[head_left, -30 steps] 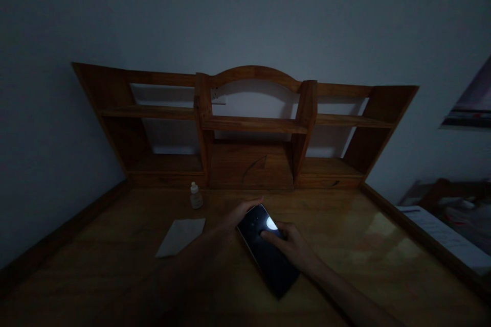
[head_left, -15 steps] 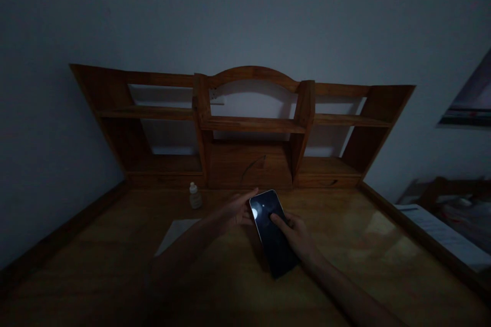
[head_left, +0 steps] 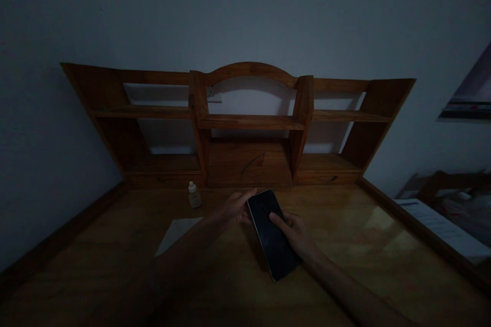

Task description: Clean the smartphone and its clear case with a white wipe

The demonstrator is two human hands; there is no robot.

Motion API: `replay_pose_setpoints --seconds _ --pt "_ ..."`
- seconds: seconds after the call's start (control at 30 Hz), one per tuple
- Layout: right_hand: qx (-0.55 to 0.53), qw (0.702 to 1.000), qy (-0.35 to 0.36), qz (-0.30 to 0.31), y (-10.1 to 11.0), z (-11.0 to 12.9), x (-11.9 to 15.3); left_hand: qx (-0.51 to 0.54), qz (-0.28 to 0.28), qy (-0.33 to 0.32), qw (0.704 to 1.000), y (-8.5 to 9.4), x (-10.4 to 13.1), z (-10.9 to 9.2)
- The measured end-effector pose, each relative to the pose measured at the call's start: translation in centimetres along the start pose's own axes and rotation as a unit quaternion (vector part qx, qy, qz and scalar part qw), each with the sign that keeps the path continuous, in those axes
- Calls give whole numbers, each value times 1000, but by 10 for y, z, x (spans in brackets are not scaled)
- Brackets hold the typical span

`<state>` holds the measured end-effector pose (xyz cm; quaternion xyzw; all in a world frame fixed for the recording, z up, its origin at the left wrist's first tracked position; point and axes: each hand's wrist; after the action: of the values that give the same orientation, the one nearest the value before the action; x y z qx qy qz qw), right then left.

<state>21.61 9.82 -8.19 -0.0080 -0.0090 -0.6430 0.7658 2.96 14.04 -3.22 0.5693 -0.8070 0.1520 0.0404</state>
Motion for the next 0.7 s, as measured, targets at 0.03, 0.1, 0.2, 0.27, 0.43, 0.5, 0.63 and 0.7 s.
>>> replay_pose_setpoints --seconds 0.03,0.1,0.2,0.27,0.43,0.5,0.63,0.7 --pt "3 1000 1 -1 0 0 0 3 1 -1 1000 0 0 0" --pt "8 1000 1 -4 1 1 0 9 3 -2 1000 0 -1 1" --pt "7 1000 4 0 1 2 -1 8 -2 -1 1000 -1 -1 1" --pt "1 1000 6 7 1 2 -1 7 -8 -2 1000 -2 0 1" --pt "-17 1000 1 8 1 -2 -1 34 -15 2 999 -3 -1 4" --pt "-13 1000 4 3 2 -1 0 48 -18 4 999 -2 -2 5" --pt "-4 1000 13 2 2 4 2 44 3 -18 999 -2 -1 3" --pt "-12 1000 10 8 2 6 3 37 18 -34 999 -1 0 1"
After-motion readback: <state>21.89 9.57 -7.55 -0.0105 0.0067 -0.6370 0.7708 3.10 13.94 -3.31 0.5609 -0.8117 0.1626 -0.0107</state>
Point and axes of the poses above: each hand's wrist, its own x-axis away from the middle knuckle, its own y-axis out of the back of the hand, z = x × y, and after that the axes turned 2 degrees about -y, right-handed
